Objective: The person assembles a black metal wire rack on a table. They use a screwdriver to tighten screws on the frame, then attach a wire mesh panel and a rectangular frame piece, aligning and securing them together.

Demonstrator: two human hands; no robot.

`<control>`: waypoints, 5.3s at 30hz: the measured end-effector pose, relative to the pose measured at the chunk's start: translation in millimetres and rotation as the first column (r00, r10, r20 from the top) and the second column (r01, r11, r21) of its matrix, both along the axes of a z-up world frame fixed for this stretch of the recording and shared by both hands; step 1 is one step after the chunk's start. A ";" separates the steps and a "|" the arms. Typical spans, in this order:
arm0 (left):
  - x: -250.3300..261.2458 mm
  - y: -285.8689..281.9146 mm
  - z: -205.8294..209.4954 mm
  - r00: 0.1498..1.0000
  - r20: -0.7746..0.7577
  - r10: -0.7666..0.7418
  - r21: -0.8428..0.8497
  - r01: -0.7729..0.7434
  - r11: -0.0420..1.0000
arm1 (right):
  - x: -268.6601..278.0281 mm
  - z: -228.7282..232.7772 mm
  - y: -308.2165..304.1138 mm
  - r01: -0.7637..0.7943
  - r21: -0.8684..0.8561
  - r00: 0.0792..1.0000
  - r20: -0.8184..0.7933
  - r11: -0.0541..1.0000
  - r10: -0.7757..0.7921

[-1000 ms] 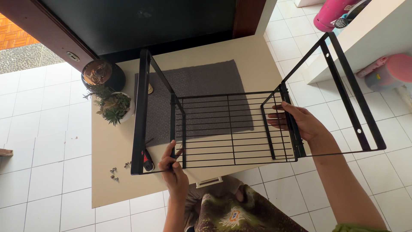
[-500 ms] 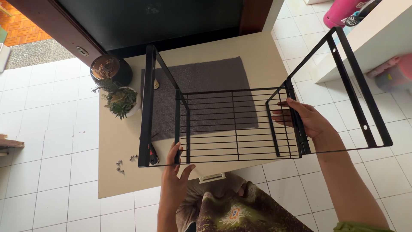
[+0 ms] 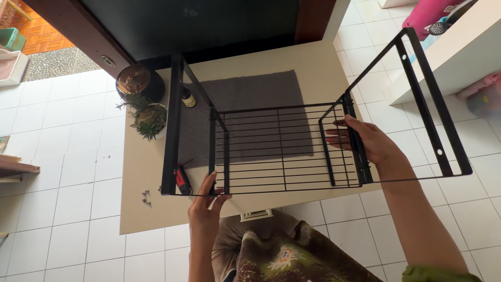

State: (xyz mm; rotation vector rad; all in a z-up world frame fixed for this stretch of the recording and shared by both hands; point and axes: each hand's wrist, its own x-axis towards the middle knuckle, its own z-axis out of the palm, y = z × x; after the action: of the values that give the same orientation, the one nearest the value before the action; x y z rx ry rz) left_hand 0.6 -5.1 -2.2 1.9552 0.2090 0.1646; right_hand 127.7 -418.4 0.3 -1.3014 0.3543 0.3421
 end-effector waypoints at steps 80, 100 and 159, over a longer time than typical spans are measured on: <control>-10.8 -281.9 -63.3 0.963 -0.133 -0.236 -0.900 -0.018 0.435 | 23.8 -25.4 -13.3 -0.084 -0.025 0.996 -0.014 0.996 0.084; -1.9 -287.3 -60.9 0.967 -0.122 -0.222 -0.884 -0.005 0.467 | 21.6 -26.8 -9.0 -0.061 0.104 0.998 0.026 0.993 0.058; -6.6 91.4 -148.2 0.665 0.165 0.729 -0.319 -0.663 0.677 | 34.2 -55.1 -29.3 -0.113 0.233 0.994 0.019 0.966 0.111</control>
State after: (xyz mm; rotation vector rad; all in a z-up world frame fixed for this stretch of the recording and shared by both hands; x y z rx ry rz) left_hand -6.0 86.3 -150.4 1.4950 0.7675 0.8899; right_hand 161.9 -447.7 -54.8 -1.0926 0.2279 0.4618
